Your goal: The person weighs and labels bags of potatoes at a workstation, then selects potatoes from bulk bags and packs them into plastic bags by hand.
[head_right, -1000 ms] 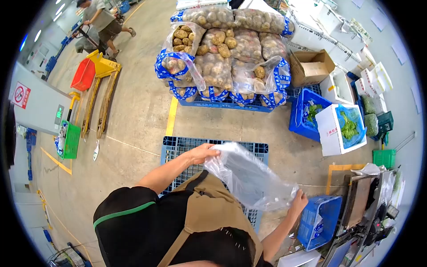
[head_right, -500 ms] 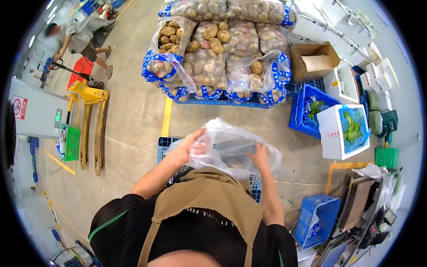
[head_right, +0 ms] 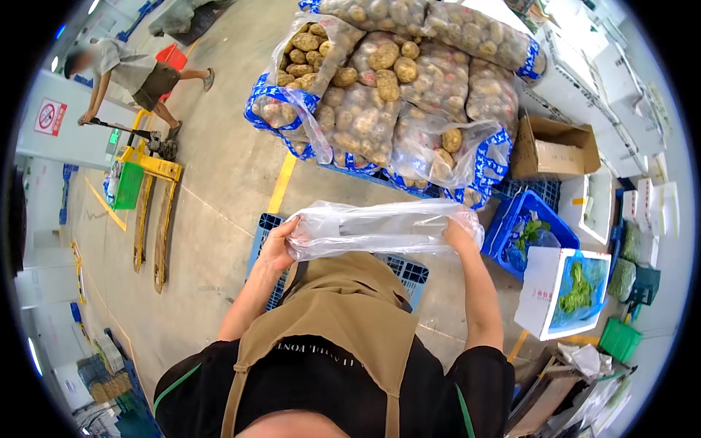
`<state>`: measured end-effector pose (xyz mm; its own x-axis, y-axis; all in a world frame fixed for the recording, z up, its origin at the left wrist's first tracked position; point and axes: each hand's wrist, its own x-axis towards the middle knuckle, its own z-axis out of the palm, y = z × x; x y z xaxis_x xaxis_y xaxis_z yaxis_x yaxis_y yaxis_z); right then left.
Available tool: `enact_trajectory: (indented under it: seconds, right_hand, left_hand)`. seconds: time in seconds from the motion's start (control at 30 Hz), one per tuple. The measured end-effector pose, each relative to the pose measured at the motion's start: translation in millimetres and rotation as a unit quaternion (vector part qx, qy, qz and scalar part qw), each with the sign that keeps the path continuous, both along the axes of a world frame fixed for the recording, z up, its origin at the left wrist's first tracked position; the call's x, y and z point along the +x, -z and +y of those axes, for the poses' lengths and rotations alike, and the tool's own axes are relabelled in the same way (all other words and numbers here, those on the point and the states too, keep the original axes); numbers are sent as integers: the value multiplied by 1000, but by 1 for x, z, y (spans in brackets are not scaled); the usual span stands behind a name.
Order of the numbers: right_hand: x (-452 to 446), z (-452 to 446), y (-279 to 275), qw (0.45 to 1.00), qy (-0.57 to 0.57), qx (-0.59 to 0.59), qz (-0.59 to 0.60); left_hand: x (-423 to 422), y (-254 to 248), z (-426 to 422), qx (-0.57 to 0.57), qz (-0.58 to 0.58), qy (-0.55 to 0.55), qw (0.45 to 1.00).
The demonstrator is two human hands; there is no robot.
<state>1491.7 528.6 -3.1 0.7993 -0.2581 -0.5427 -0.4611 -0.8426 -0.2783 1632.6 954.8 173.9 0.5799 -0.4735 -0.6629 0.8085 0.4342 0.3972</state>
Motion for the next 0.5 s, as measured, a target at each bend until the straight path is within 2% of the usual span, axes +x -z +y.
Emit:
enact_trajectory:
  seconds: [0.07, 0.13, 0.23, 0.37, 0.4, 0.5]
  right_hand:
    - [40, -10, -13, 997, -47, -55, -7]
    - [76, -16, -26, 989, -81, -116, -52]
    - [139, -24, -58, 992, -79, -90, -38]
    - [229, -66, -27, 994, -63, -32, -85]
    - [256, -70, -30, 998, -36, -15, -58]
    - [346, -64, -64, 985, -92, -119, -82]
  left_hand:
    - [23, 40, 6, -28, 0, 9, 1000]
    - [46, 48, -1, -51, -19, 24, 998]
    - [90, 64, -17, -38, -28, 17, 999]
    - [165, 100, -37, -7, -6, -12, 1000]
    - [187, 120, -34, -78, -14, 5, 997]
    - [245, 152, -47, -63, -29, -4, 998]
